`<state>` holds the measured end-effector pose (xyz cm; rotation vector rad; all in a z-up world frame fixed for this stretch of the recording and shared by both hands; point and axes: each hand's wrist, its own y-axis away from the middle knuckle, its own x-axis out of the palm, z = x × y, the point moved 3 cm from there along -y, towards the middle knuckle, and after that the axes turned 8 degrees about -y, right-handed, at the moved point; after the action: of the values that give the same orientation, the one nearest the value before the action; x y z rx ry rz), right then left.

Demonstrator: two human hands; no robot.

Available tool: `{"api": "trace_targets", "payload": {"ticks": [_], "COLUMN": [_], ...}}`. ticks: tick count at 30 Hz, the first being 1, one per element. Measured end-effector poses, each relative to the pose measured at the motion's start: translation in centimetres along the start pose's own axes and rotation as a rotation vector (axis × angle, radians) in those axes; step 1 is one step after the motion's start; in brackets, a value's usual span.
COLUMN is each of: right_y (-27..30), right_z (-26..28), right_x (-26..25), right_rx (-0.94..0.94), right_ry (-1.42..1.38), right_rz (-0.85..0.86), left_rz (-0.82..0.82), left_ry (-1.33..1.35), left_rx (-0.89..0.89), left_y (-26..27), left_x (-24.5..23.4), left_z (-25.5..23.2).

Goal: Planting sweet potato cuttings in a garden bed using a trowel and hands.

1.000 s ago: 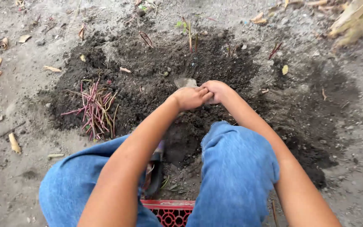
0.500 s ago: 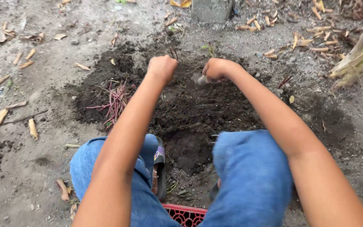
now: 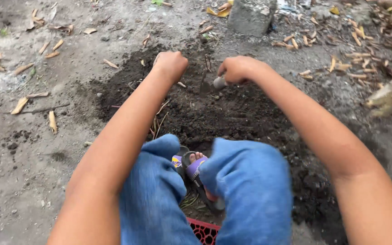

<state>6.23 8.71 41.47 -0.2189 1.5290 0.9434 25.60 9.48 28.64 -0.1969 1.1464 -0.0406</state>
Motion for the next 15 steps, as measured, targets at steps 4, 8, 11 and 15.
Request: {"api": "trace_targets", "payload": {"ticks": [4, 8, 11, 15], "right_y": [-7.3, -12.8, -19.7, -25.9], "right_z": [0.2, 0.5, -0.5, -2.9], "right_x": [0.5, 1.7, 6.1, 14.3], "right_rx": [-0.044, -0.133, -0.188, -0.167], "right_ry": [-0.032, -0.015, 0.002, -0.148], "right_rz": [0.069, 0.16, 0.212, 0.328], "left_rz": [-0.107, 0.298, 0.386, 0.486], "left_ry": [0.028, 0.12, 0.257, 0.441], "left_rx": [-0.005, -0.046, -0.052, -0.019], "left_y": [0.5, -0.9, -1.1, 0.1], "left_x": [5.9, 14.0, 16.8, 24.0], "left_z": [3.3, 3.6, 2.9, -0.5]}}
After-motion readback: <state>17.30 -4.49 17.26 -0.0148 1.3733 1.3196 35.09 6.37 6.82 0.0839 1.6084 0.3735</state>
